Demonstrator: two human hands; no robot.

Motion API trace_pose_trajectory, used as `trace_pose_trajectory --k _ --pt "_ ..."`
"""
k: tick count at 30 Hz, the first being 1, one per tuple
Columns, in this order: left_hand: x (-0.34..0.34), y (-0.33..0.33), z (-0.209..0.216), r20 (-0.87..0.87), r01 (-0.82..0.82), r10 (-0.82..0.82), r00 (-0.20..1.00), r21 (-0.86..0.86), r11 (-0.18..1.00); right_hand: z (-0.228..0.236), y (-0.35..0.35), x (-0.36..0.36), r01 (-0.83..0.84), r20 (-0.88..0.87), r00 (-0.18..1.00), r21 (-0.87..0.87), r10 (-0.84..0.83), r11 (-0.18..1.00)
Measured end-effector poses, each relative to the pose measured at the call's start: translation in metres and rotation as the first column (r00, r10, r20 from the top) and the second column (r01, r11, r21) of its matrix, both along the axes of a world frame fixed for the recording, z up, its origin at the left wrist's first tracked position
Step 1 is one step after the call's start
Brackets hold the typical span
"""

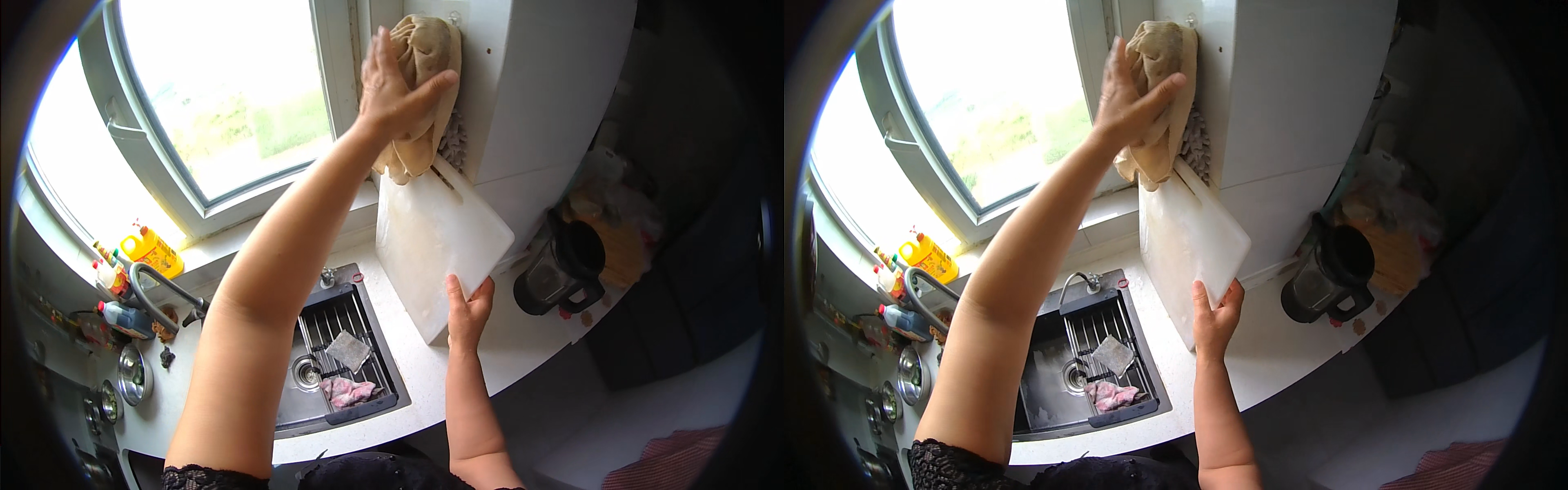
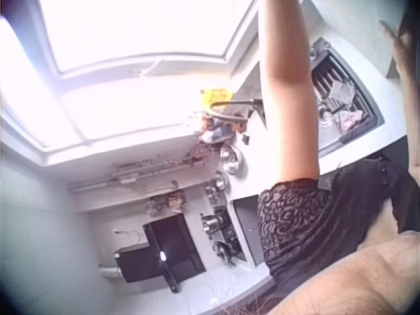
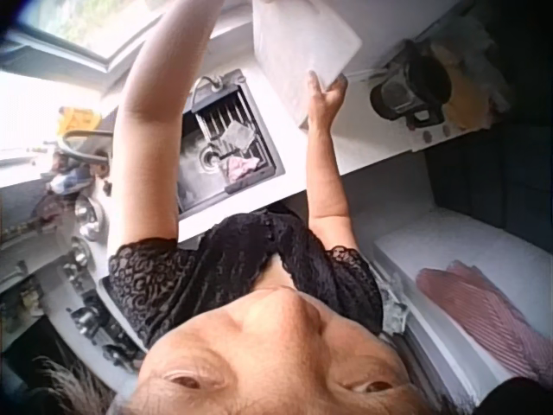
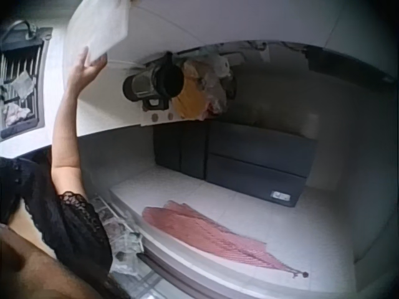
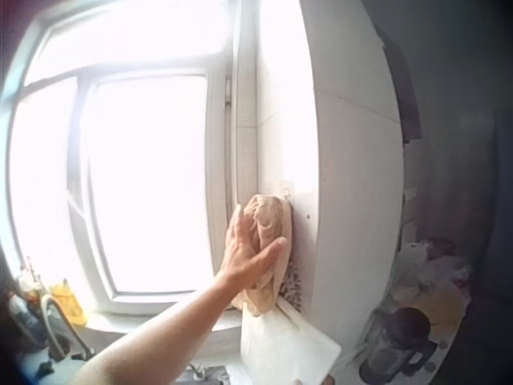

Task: The person stirs a pot on the stove, then cleans the kitchen counter and sink area with a cloth. They wash a knife and a cutting board under running water, dry them with a towel, and place them on the wall. Finally, they wash their hands.

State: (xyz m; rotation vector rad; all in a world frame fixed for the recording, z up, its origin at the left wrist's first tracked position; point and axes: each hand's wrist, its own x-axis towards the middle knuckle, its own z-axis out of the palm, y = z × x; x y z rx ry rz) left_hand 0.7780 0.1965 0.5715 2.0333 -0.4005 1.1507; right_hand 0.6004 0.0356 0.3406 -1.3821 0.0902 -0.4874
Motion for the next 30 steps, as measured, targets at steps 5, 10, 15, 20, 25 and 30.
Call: trace_pose_trajectory --k 5,10,15,20,25,30 --pt "-0.011 -0.004 -0.01 -0.116 0.175 -0.18 0.977 -0.047 0.983 0.022 -0.001 -0.01 0.121 0.086 0.99 -0.124 -0.111 0.985" --pt "-0.014 0.003 -0.011 -0.153 0.167 -0.191 0.969 -0.159 0.973 0.136 -0.007 0.002 0.654 0.833 0.512 -0.218 -0.211 0.724" --pt "-0.008 0.005 -0.019 -0.224 0.236 -0.373 0.9 -0.47 0.85 0.216 0.036 0.08 0.405 0.662 0.747 -0.525 0.061 0.749" --pt "0.006 0.014 -0.035 -0.225 0.33 -0.495 0.84 -0.511 0.793 0.215 0.051 0.118 0.263 0.472 0.874 -0.657 0.113 0.706" --pt "-0.005 0.012 -0.043 -0.195 0.495 -0.676 0.71 -0.544 0.677 0.203 0.048 0.122 0.315 0.465 0.883 -0.68 0.057 0.662" --pt "-0.01 0.013 -0.04 -0.14 0.545 -0.701 0.7 -0.53 0.65 0.203 0.049 0.118 0.318 0.456 0.889 -0.67 0.034 0.67"
